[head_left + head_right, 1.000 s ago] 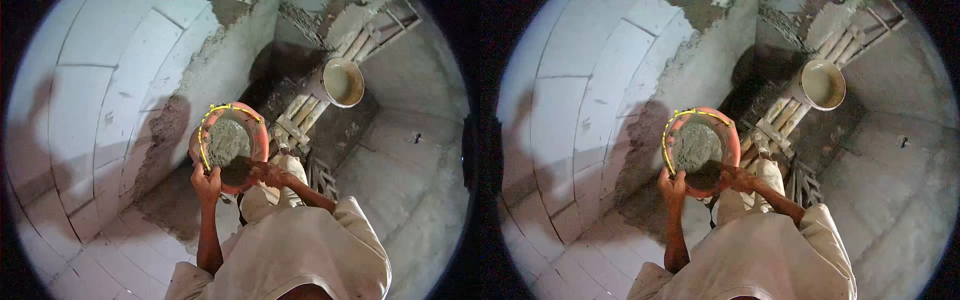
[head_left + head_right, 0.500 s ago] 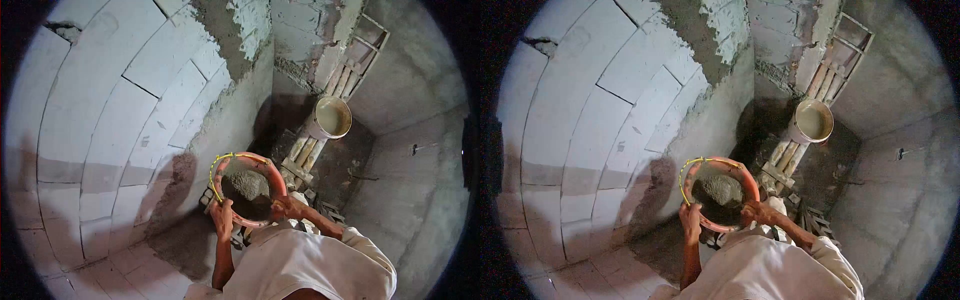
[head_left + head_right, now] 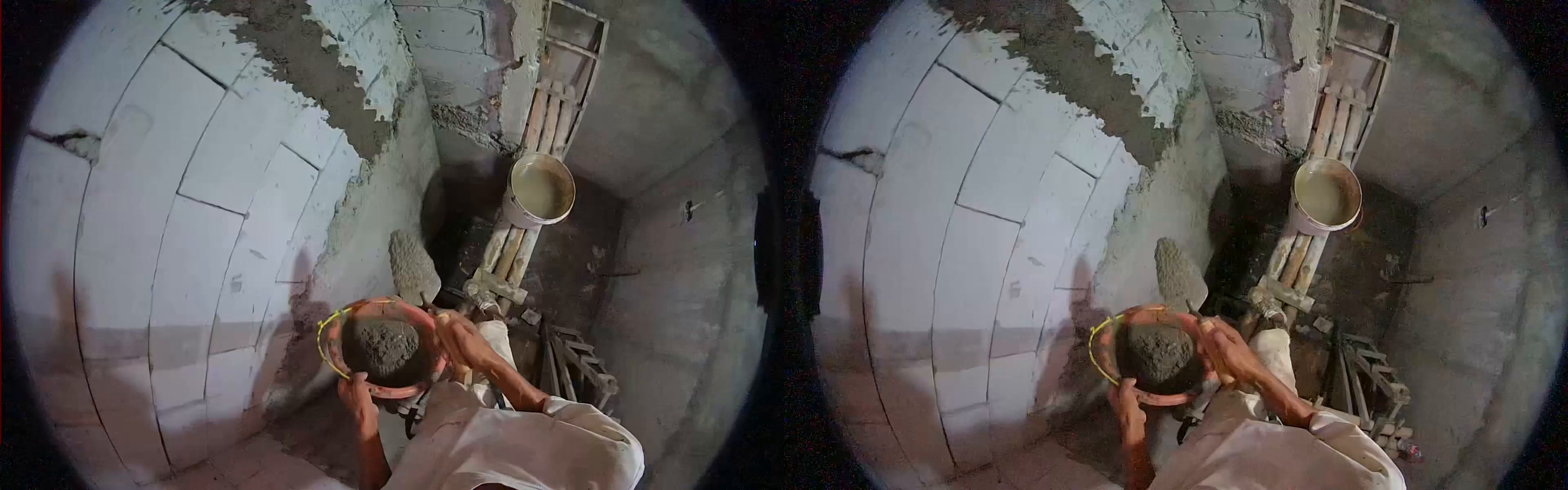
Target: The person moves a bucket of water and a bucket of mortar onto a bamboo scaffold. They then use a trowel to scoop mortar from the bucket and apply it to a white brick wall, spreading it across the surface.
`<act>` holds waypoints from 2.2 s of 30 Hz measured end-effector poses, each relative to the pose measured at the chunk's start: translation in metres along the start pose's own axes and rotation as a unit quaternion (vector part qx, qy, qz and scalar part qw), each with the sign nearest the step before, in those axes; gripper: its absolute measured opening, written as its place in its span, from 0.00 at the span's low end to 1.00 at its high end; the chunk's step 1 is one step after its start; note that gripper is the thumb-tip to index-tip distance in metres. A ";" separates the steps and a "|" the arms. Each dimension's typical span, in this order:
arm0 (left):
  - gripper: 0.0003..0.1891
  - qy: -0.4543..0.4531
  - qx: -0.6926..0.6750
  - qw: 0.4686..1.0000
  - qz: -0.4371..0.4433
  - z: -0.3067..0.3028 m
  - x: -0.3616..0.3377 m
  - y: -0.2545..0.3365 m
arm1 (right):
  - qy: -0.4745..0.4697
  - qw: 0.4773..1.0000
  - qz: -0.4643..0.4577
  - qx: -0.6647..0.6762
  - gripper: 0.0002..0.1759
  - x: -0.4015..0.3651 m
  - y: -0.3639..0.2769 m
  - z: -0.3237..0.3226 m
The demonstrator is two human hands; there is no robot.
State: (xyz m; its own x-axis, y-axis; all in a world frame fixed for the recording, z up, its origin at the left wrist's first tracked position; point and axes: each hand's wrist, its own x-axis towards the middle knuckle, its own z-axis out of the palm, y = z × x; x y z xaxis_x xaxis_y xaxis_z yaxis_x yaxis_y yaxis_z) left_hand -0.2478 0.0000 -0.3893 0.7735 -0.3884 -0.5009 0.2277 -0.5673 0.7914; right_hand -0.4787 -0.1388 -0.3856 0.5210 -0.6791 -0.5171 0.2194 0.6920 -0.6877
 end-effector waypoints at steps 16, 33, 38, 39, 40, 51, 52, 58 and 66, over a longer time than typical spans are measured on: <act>0.13 0.192 0.055 0.963 -0.181 0.051 0.014 0.018 | 0.497 0.817 -0.221 -0.194 0.23 0.425 -0.067 -0.018; 0.12 0.006 0.082 0.997 -0.011 0.045 0.034 0.009 | -0.128 0.753 0.024 -0.645 0.28 0.084 -0.062 -0.047; 0.11 0.012 0.124 0.978 0.165 0.052 0.041 0.039 | -0.066 0.678 -0.131 -0.720 0.21 0.073 -0.020 -0.069; 0.10 -0.032 0.136 0.970 0.198 0.052 0.042 0.049 | -0.055 0.699 -0.080 -0.708 0.20 0.081 -0.024 -0.065; 0.09 -0.077 0.147 0.958 0.233 0.054 0.042 0.059 | -0.042 0.718 -0.030 -0.695 0.20 0.089 -0.028 -0.059; 0.07 -0.134 0.164 0.973 0.096 0.078 0.044 0.103 | -0.127 0.863 0.033 -0.488 0.25 0.074 0.029 -0.063; 0.07 -0.152 0.183 0.966 0.096 0.072 0.063 0.071 | -0.126 0.854 0.040 -0.502 0.24 0.069 0.027 -0.066; 0.13 -0.153 0.178 0.969 0.076 0.090 0.057 0.059 | -0.078 0.845 0.037 -0.528 0.25 0.045 0.033 -0.073; 0.20 -0.077 0.142 0.987 -0.018 0.096 0.076 0.022 | -0.093 0.949 0.191 -0.232 0.28 0.067 0.039 -0.067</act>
State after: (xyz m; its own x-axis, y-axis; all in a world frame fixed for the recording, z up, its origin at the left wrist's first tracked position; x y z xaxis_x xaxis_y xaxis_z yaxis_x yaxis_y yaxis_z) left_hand -0.2407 -0.1121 -0.4440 0.6646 -0.4571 -0.5911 0.0618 -0.7548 0.6531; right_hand -0.4905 -0.1732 -0.4812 0.6358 -0.3145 -0.7049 -0.3801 0.6672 -0.6406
